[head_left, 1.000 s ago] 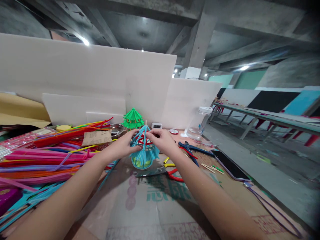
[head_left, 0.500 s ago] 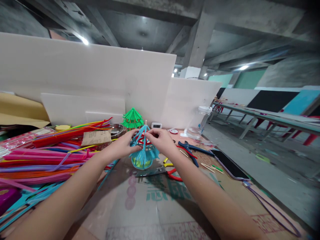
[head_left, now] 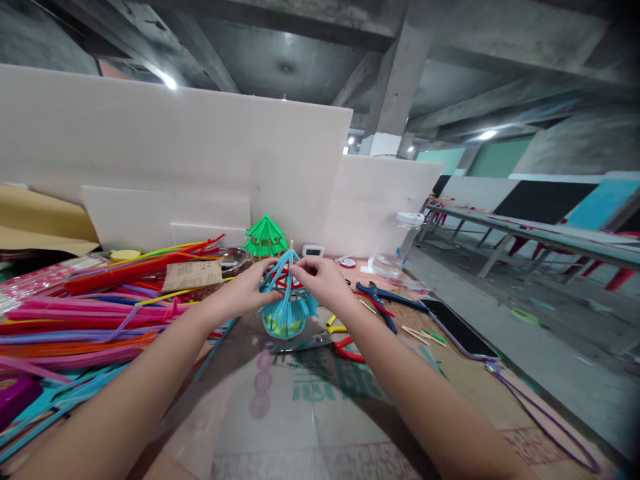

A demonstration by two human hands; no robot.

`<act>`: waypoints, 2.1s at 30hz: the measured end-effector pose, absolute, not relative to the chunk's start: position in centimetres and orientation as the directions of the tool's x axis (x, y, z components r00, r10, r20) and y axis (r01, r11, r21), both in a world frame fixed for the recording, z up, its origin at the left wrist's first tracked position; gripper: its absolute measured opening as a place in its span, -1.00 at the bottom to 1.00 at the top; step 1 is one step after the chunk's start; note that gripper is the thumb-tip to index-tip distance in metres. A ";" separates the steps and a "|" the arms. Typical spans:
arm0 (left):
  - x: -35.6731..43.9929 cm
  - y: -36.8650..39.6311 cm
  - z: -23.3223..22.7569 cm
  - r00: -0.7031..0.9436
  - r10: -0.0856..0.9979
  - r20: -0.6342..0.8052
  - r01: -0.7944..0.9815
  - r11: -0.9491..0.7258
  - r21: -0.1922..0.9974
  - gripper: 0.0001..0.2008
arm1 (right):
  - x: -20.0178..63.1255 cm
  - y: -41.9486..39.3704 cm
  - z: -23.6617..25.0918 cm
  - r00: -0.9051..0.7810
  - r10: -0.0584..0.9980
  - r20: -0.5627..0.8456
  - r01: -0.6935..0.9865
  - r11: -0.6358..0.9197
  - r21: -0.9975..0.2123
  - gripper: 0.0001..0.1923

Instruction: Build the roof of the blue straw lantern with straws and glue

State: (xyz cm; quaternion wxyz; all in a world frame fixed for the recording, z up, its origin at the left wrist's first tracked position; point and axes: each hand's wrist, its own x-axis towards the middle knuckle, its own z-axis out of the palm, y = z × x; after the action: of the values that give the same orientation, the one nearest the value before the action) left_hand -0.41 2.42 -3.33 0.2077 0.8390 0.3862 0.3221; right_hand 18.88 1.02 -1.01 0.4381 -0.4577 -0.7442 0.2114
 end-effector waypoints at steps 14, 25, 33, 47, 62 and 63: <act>-0.6 2.6 -3.5 0.490 0.786 0.376 0.503 -0.608 0.615 -0.31 | 19.5 1.6 -1.0 -0.229 0.872 0.433 0.528 0.485 -0.697 -0.66; -0.5 2.5 -3.4 0.488 0.787 0.378 0.522 -0.610 0.596 -0.32 | 19.0 1.1 -0.9 -0.250 0.884 0.396 0.501 0.468 -0.728 -0.74; -0.6 2.7 -3.5 0.489 0.780 0.391 0.524 -0.621 0.583 -0.31 | 19.3 1.5 -1.0 -0.252 0.879 0.405 0.507 0.477 -0.718 -0.75; -0.6 2.8 -3.5 0.494 0.773 0.399 0.516 -0.630 0.581 -0.31 | 19.3 1.6 -1.2 -0.250 0.874 0.416 0.526 0.484 -0.700 -0.74; -0.7 2.7 -3.5 0.490 0.786 0.377 0.536 -0.612 0.581 -0.32 | 19.2 1.2 -1.1 -0.291 0.873 0.391 0.501 0.487 -0.715 -0.76; -0.7 2.7 -3.5 0.488 0.788 0.376 0.538 -0.611 0.581 -0.32 | 19.1 1.2 -1.1 -0.288 0.874 0.391 0.501 0.486 -0.716 -0.77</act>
State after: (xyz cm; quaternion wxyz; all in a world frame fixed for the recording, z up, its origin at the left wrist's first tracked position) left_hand -0.75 2.72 -3.54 0.1974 0.8397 0.3947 0.3166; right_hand 19.15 1.23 -1.08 0.3937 -0.4485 -0.7668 0.2366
